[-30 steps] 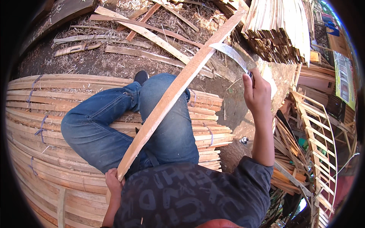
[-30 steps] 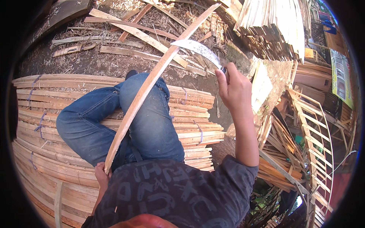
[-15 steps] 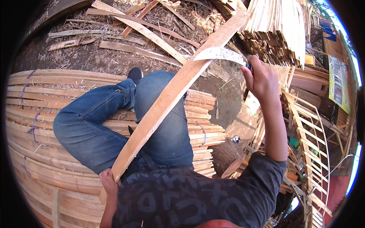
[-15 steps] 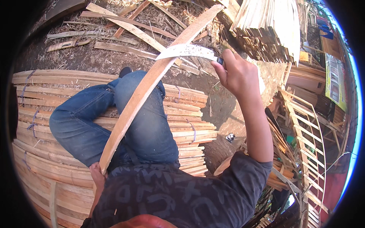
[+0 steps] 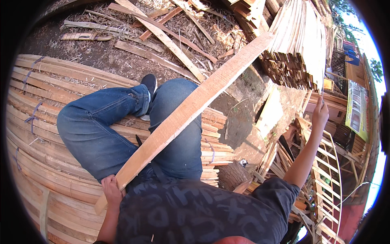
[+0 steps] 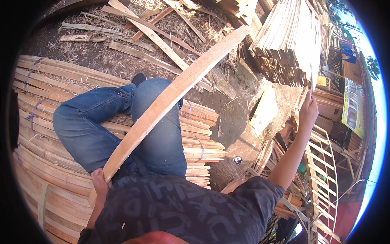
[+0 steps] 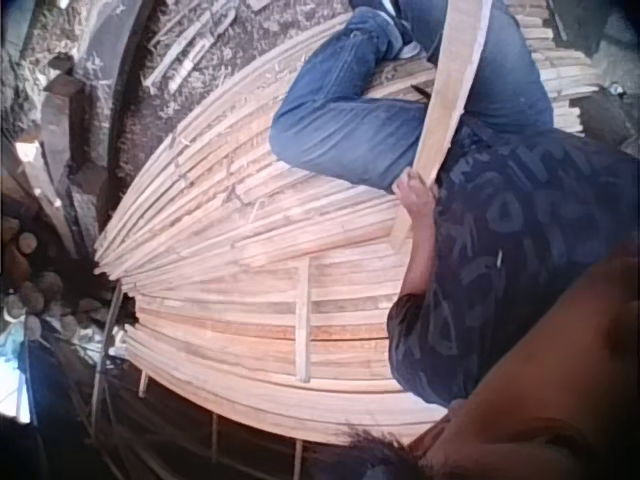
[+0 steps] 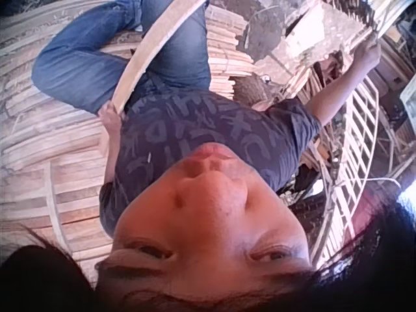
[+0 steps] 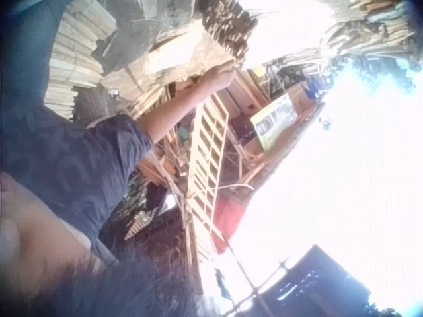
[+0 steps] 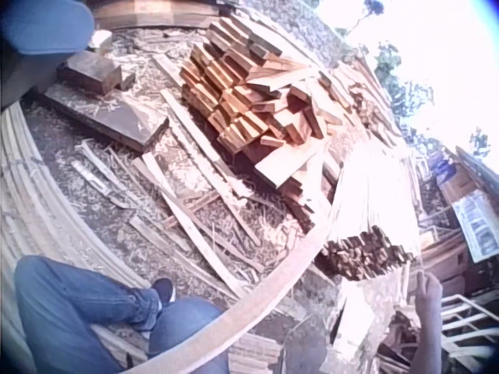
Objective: The person sits on the ground and uses a curved knife to shave thin strips from a long wooden stick. They hold the stick between their legs and repeatedly scrape the blade along its length to remove the outer layer.
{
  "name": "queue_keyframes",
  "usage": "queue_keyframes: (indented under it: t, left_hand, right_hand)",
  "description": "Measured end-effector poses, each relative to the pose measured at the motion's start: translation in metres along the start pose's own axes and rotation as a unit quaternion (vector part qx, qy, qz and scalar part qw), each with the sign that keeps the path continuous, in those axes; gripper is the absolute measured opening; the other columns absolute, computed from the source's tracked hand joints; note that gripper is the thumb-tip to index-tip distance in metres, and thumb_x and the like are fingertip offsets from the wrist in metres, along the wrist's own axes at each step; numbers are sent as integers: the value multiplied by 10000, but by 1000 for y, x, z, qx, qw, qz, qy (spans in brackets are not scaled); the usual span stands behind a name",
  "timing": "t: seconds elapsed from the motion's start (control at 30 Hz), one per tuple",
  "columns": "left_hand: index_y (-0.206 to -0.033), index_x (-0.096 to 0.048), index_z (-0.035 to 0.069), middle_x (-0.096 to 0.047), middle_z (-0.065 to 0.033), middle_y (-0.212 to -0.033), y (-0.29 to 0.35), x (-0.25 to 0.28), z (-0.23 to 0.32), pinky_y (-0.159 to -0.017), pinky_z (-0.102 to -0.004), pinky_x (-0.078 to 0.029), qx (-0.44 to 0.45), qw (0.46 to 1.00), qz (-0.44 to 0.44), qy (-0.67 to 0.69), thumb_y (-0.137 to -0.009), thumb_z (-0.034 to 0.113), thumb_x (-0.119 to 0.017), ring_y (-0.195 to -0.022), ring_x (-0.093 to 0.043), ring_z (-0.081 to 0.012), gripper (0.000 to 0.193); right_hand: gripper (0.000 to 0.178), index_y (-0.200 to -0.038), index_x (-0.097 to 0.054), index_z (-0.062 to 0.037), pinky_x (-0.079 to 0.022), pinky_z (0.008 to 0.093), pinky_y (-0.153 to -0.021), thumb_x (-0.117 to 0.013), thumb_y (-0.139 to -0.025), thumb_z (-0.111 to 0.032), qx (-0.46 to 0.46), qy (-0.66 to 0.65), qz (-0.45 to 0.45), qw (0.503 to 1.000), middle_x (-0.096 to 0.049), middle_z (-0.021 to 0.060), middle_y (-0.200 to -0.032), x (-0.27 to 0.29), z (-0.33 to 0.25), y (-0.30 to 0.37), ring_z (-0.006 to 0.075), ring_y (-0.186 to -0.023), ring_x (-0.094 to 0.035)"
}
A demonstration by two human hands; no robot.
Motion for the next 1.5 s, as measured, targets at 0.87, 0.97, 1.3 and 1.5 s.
queue_keyframes:
  t: [0.87,0.97,1.3,1.5]
  left_hand:
    - [-1254,-482,-11,-552,-195,-1075,17,-13,-4,-875,-469,-401,72,997,-26,-16,-619,-13,-695,-980,-522,-390,669]
    - [-1257,-477,-14,-558,-190,-1078,15,-12,-4,-877,-465,-401,70,997,-26,-25,-635,-4,-700,-971,-535,-378,661]
    - [-1249,-477,-12,-574,-173,-1066,-1,-12,8,-870,-445,-407,56,997,10,-45,-711,-9,-678,-989,-563,-344,574]
    - [-1238,-476,-6,-581,-163,-1054,3,-19,2,-866,-445,-405,44,998,20,-46,-725,-16,-662,-969,-574,-339,545]
  right_hand:
    - [346,-665,-586,-70,-481,437,-540,-570,-923,-301,251,61,22,966,-613,144,-614,-26,-201,63,343,-581,-621]
    - [323,-705,-625,-78,-502,456,-591,-560,-923,-308,199,76,6,977,-635,154,-657,-30,-198,47,359,-628,-639]
    - [242,-787,-700,-84,-540,445,-655,-581,-873,-276,165,100,-11,981,-682,163,-735,-24,-207,46,340,-727,-686]
    - [310,-697,-622,-77,-524,425,-546,-557,-918,-286,244,99,12,965,-644,122,-616,1,-210,84,310,-566,-658]
Point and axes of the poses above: each hand's wrist, its own y-axis away from the middle knuckle, its own x-axis out of the back of the hand, z = x × y, the point moved 1 cm from there along -y, towards the middle knuckle
